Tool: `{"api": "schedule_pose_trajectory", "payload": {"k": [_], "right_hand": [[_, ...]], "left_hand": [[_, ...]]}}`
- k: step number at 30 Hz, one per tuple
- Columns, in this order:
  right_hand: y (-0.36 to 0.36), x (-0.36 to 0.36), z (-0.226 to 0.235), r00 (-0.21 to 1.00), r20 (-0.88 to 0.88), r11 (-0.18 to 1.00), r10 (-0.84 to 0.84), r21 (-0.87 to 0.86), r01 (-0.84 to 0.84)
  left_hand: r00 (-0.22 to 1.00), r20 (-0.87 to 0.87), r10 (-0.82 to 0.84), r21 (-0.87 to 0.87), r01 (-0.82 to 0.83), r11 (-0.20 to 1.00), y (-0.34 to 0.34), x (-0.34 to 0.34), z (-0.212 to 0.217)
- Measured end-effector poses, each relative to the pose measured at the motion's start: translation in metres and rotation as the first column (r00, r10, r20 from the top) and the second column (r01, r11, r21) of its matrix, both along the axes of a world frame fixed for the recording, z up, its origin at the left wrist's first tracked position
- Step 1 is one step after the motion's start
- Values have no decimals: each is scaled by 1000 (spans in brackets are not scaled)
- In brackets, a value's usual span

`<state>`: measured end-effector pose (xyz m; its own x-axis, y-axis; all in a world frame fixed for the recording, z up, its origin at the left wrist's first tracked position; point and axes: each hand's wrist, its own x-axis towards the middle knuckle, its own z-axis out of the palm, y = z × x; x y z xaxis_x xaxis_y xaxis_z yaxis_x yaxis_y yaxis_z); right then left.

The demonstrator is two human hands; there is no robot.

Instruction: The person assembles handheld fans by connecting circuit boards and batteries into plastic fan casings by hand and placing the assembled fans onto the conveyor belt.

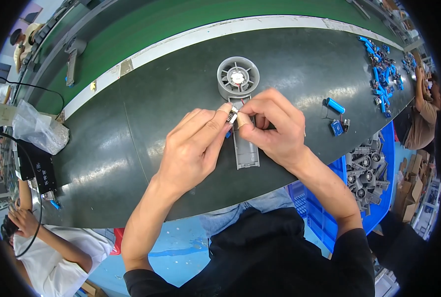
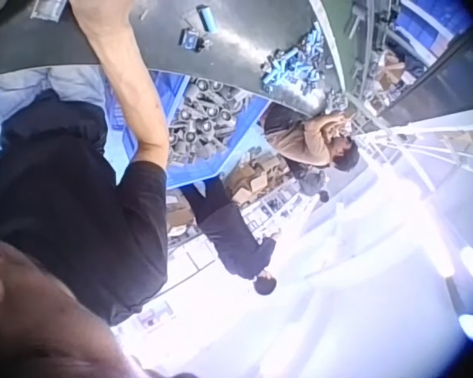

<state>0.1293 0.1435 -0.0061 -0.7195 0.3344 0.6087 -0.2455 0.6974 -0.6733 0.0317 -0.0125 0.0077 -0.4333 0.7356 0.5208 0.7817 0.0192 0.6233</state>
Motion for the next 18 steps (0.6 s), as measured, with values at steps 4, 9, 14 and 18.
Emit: {"api": "schedule_pose_trajectory", "payload": {"k": [4, 9, 14, 18], "right_hand": [[0, 0, -1, 1000, -17, 998, 9, 62, -8], [-1, -1, -3, 999, -40, 997, 3, 81, 1], [-2, 1, -3, 1000, -26, 997, 9, 82, -7], [0, 2, -4, 999, -23, 995, 40, 95, -37]], "left_hand": [[1000, 18, -8, -3, 8, 1000, 0, 1, 1], [999, 19, -41, 0, 41, 999, 0, -4, 1], [996, 51, -75, -29, 76, 997, -3, -7, 4], [992, 51, -111, -63, 115, 991, -4, -11, 6]]}}
